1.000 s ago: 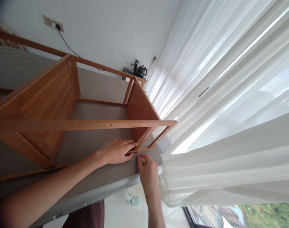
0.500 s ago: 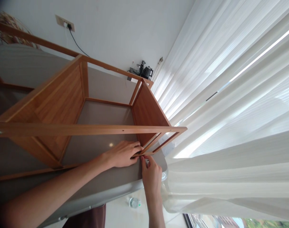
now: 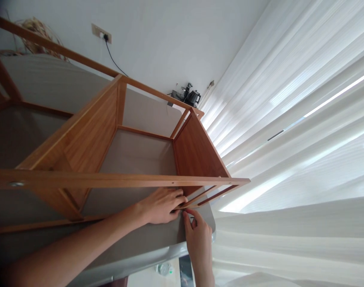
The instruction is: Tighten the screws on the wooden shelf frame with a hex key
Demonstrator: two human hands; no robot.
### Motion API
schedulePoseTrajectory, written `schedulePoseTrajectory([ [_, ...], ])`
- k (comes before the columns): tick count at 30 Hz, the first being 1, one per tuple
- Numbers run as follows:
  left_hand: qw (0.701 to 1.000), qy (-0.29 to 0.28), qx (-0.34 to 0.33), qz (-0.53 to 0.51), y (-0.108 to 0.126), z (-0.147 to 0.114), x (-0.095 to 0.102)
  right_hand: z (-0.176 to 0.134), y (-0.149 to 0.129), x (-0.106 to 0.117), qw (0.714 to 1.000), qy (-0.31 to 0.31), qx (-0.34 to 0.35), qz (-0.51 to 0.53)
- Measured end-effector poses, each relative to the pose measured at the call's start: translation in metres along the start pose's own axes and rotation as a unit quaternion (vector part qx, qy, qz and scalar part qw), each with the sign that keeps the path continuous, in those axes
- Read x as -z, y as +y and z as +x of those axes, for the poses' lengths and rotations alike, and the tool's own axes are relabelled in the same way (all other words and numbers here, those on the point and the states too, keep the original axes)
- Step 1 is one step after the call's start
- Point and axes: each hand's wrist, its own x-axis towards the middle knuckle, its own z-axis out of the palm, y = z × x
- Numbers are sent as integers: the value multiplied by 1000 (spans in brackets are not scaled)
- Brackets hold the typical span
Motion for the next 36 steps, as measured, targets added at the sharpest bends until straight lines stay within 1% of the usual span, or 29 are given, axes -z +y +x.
schedulePoseTrajectory([
  [3,1000,7,-2,-11,-1,0,-1,1,0,1,1000,-8,-1,-2],
  [7,1000,5,4,-28,-1,-1,-1,1,2,-1,1000,10,2,-9],
  [11,999,3,17,-50,-2,-2,-2,0,2,-2,1000,9,8,-22],
  [15,997,2,22,-80,-3,-3,-3,1,1,-2,999,13,-11,-31],
  [19,993,-18,27,-112,-2,-4,-2,4,0,-3,998,14,-45,-42],
  [24,995,-17,35,-90,-1,-4,0,4,-4,-5,997,3,-63,-43],
  [29,998,12,24,-62,-1,-4,-3,1,-7,-6,998,13,-54,-38],
  [36,998,14,26,-55,-1,-4,-2,-3,-4,-8,998,22,-51,-39],
])
